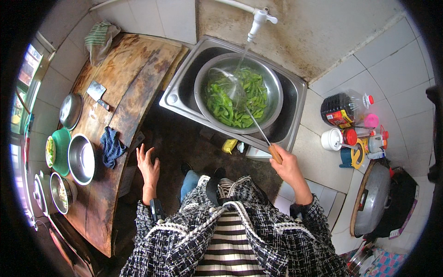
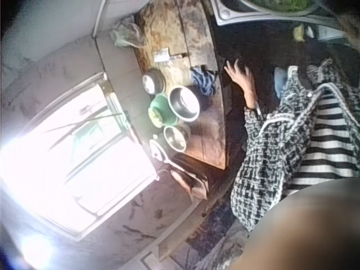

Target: The person empties a bucket of plastic parts onto the floor, then walks into a kitchen. They boil green vegetables in a pot, transfer them to a bowl, and rinse them under running water in the sink.

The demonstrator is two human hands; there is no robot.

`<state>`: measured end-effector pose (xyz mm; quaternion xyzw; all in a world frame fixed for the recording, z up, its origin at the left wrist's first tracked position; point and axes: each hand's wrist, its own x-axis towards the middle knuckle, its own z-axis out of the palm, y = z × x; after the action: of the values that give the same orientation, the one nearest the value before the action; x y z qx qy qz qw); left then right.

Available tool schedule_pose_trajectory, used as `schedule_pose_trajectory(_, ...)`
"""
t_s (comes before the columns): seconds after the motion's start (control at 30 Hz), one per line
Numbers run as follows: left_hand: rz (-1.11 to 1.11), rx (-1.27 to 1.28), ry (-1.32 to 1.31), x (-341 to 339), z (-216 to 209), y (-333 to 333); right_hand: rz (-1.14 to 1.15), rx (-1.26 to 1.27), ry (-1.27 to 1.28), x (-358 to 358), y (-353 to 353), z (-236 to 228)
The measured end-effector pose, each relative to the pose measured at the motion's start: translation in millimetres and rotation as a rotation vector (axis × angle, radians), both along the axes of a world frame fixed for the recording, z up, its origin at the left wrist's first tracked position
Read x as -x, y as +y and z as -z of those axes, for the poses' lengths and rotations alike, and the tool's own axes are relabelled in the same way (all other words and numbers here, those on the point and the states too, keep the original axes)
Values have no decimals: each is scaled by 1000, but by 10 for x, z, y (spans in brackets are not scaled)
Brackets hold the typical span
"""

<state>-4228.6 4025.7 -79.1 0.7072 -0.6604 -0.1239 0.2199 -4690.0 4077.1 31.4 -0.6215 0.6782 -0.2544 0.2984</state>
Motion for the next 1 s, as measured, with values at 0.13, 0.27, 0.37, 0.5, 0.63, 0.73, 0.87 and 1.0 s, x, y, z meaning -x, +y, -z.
schedule_pose_trajectory(0.13,8,-14,6,42,1,-31,-92,7,66,0,100,-66)
schedule_pose_trajectory(0.27,3,-24,13,60,2,-39,-7,6,54,50,31,-19)
schedule_pose_trajectory(0.37,4,-17,8,45,15,-30,112,-21,196,146,-72,12)
schedule_pose_trajectory(0.5,-3,-7,5,19,51,-17,141,155,179,274,-192,-10)
schedule_pose_trajectory(0.63,7,-9,19,8,69,-8,234,158,254,386,-365,16)
schedule_pose_trajectory(0.73,21,-10,37,23,66,-22,261,89,234,416,-463,108)
schedule_pose_trajectory(0.87,39,9,51,66,38,-67,207,11,51,281,-511,258)
schedule_pose_trajectory(1.0,73,34,90,114,-25,-157,303,-344,-625,191,-458,214)
